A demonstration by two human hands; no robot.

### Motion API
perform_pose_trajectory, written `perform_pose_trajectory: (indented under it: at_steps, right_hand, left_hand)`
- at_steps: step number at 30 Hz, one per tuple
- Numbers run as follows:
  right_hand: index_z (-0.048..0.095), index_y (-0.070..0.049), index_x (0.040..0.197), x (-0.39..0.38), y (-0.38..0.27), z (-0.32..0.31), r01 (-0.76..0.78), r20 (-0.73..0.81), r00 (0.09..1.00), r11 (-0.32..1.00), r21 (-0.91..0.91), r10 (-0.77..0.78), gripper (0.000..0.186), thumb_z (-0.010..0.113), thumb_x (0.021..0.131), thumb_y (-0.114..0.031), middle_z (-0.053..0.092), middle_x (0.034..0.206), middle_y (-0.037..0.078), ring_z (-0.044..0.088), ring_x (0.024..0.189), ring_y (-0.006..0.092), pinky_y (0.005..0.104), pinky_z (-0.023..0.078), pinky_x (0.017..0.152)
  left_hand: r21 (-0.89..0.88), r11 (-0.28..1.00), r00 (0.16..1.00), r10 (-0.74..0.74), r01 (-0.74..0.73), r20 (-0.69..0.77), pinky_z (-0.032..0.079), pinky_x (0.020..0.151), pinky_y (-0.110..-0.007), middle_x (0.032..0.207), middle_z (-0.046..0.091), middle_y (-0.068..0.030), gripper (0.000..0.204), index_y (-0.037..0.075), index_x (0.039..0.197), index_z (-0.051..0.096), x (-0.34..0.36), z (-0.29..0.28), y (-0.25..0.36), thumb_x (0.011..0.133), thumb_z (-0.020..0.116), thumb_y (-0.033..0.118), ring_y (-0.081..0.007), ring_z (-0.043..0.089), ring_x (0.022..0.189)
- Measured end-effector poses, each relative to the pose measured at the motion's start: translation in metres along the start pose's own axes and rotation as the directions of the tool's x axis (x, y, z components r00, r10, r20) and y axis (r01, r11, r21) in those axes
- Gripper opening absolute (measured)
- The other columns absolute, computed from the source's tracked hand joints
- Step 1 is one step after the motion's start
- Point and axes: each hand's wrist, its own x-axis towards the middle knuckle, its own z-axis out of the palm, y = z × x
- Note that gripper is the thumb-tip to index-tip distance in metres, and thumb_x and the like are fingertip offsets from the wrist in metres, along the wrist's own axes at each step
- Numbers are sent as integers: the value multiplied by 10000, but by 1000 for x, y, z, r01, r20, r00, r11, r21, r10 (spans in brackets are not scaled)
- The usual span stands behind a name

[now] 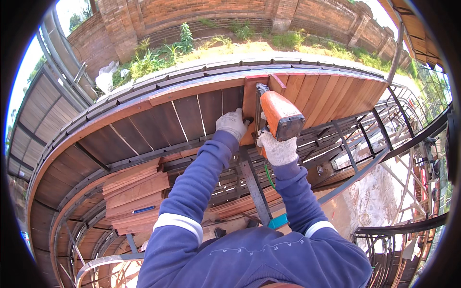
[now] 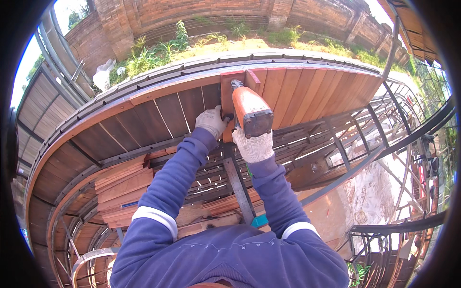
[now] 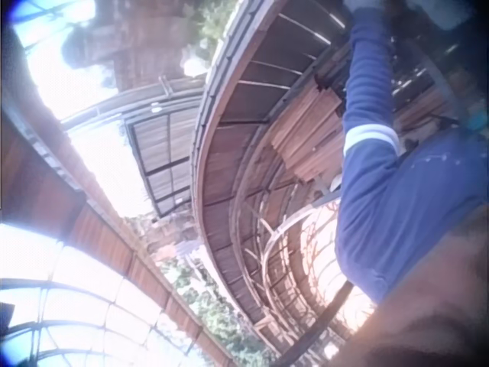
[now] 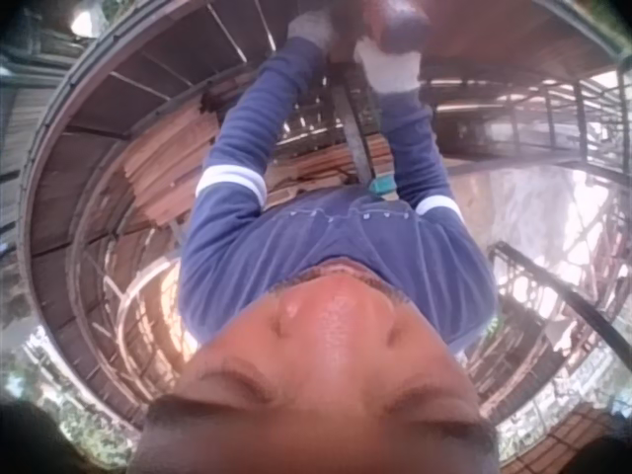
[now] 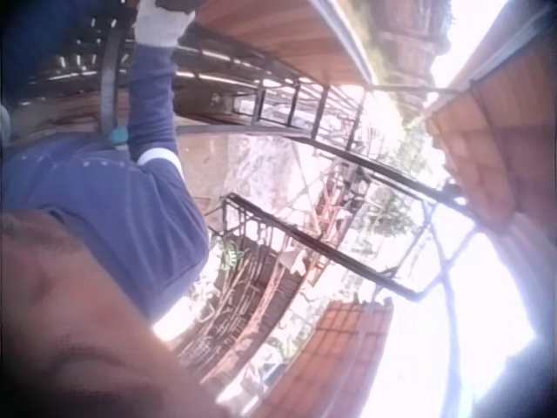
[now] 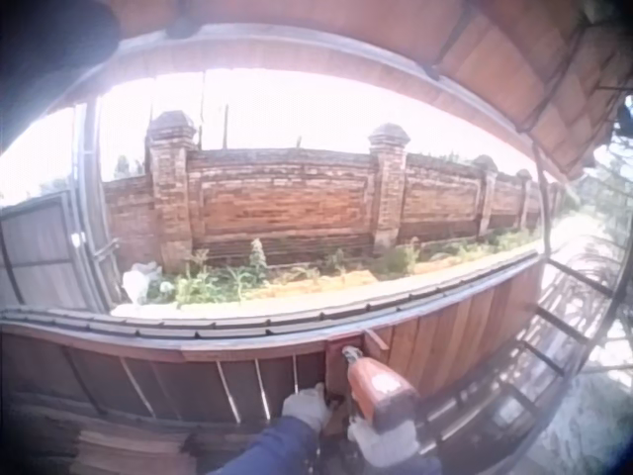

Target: The person installs wooden planks onto a circular metal structure, using a nail gun to secure them and an angle grinder to cut planks to size on the floor.

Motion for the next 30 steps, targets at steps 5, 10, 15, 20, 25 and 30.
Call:
perform_pose_trajectory:
  at_steps: [5,10,15,20,25,30]
  right_hand:
    - [717,-124,955,-12,-15,-26,237,74,971,936,-259,-226,220,777,755,-194,700,948,57,682,829,295,460,546,735]
    - [637,-77,1252,-74,2,-40,117,196,974,993,-17,-111,525,815,766,-166,740,1042,128,732,929,314,350,586,824]
    - [596,-87,1320,-94,11,-26,40,402,915,990,-137,19,672,835,704,-209,724,1021,193,710,922,383,416,584,809]
    - [581,-78,1318,-93,34,-8,55,422,905,971,-235,51,662,803,717,-246,722,992,196,709,903,379,429,582,791]
    - [578,-74,1315,-90,47,2,99,471,882,965,-244,29,624,761,738,-225,715,1014,207,705,907,386,450,576,805]
    - [587,-79,1314,-90,47,15,-23,382,917,973,-229,112,620,760,731,-201,706,1087,202,687,1003,393,440,566,870]
  left_hand:
    - [21,1000,1000,8,-8,-3,527,948,-461,1143,712,-161,469,61,1207,607,2,-4,-3,953,613,455,-330,671,1101]
    - [72,997,1000,-5,3,27,530,961,-449,1154,710,-171,503,59,1228,616,2,-10,0,953,603,480,-331,672,1106]
    - [69,997,998,-24,20,60,519,992,-433,1216,692,-165,599,58,1337,586,4,-9,-1,965,567,527,-313,648,1164]
    - [78,997,999,-25,22,40,521,987,-434,1199,699,-162,586,70,1321,597,3,-9,2,962,571,532,-316,656,1145]
    - [44,999,999,-4,2,47,527,966,-440,1169,706,-171,562,68,1291,613,7,-7,-5,955,588,517,-325,665,1117]
    - [45,999,1000,1,-2,25,523,968,-439,1157,707,-172,548,64,1288,615,4,-7,-2,953,592,498,-325,665,1110]
